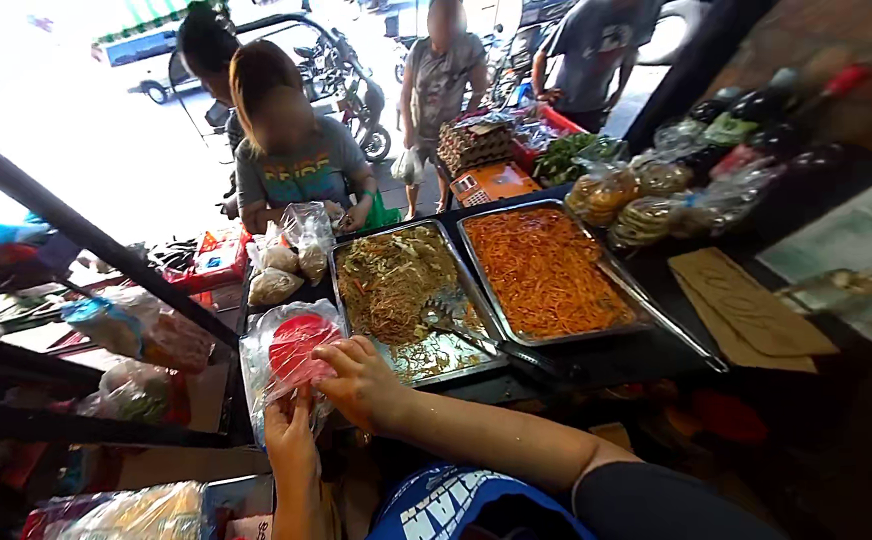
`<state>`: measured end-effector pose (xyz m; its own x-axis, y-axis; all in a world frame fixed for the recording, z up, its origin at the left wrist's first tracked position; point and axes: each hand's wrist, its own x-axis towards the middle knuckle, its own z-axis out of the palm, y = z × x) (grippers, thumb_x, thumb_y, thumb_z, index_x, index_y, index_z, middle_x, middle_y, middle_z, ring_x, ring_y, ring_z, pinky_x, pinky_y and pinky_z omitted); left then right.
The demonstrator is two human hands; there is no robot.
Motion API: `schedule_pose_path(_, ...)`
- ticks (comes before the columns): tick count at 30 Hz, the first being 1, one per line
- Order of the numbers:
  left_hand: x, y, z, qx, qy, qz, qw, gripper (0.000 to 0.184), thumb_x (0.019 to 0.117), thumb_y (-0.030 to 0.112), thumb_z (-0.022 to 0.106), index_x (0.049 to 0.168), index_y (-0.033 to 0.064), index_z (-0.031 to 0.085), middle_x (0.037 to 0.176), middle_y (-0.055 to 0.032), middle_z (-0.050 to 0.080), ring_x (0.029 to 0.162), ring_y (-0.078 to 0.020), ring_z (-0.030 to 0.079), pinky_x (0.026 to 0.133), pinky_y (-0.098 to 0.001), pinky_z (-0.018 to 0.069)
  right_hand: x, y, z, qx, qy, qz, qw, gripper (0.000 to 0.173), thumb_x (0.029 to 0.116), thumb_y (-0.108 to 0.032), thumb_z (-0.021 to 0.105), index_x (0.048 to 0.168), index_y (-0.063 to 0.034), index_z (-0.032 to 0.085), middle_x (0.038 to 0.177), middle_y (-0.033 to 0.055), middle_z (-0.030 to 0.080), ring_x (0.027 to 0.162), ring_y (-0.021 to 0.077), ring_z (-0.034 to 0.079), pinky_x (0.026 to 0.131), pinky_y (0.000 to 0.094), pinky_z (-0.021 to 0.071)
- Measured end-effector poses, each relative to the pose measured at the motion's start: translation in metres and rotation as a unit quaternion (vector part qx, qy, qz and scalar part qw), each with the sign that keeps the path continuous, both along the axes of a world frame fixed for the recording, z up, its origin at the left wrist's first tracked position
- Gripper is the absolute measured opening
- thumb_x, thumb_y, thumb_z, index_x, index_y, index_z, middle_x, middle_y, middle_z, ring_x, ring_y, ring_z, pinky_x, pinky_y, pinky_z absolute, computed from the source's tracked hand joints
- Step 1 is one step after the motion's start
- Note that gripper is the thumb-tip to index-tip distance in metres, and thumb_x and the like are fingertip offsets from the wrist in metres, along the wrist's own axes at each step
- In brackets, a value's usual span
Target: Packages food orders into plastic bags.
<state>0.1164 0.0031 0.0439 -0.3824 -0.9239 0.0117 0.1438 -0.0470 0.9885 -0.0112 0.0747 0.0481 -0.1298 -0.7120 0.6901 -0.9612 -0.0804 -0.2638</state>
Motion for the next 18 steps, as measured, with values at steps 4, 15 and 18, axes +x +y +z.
schedule_pose_path(4, -0.009, -0.005, -0.008, -0.025, 0.042, 0.027, 0.998, 0.039, 0.0937, -0.007, 0.064, 0.128, -0.005, 0.046, 0.105, -0.0072, 0.07, 0.097, -0.0108, 0.071, 0.091, -0.0286, 0.0595, 0.002, 0.001, 0.0, 0.012, 0.015, -0.011, 1.0, 0.032, 0.0937, -0.003, 0.061, 0.115, -0.021, 0.076, 0.13, 0.0031, 0.068, 0.117, 0.0237, 0.062, 0.102, 0.0462, 0.0468)
schedule_pose_path(15, -0.004, -0.019, -0.034, -0.127, 0.071, 0.049, 0.988, 0.051, 0.1088, 0.021, 0.043, 0.151, -0.0057, 0.033, 0.145, -0.0166, 0.053, 0.13, -0.0168, 0.056, 0.11, -0.0345, 0.0489, 0.008, 0.053, 0.0, 0.079, -0.148, 0.321, 0.932, 0.027, 0.0996, -0.004, 0.06, 0.121, -0.0126, 0.073, 0.116, 0.0103, 0.071, 0.109, 0.0243, 0.068, 0.091, 0.0403, 0.0588)
schedule_pose_path(18, -0.005, -0.019, -0.006, -0.12, 0.118, 0.077, 0.983, 0.051, 0.1048, 0.008, 0.048, 0.15, -0.0103, 0.031, 0.14, -0.0208, 0.055, 0.126, -0.0212, 0.059, 0.107, -0.038, 0.0512, -0.057, 0.117, -0.009, 0.185, -0.225, 0.023, 0.956, 0.029, 0.0996, -0.022, 0.065, 0.126, -0.0126, 0.07, 0.125, 0.01, 0.069, 0.116, 0.0227, 0.066, 0.098, 0.0435, 0.0567)
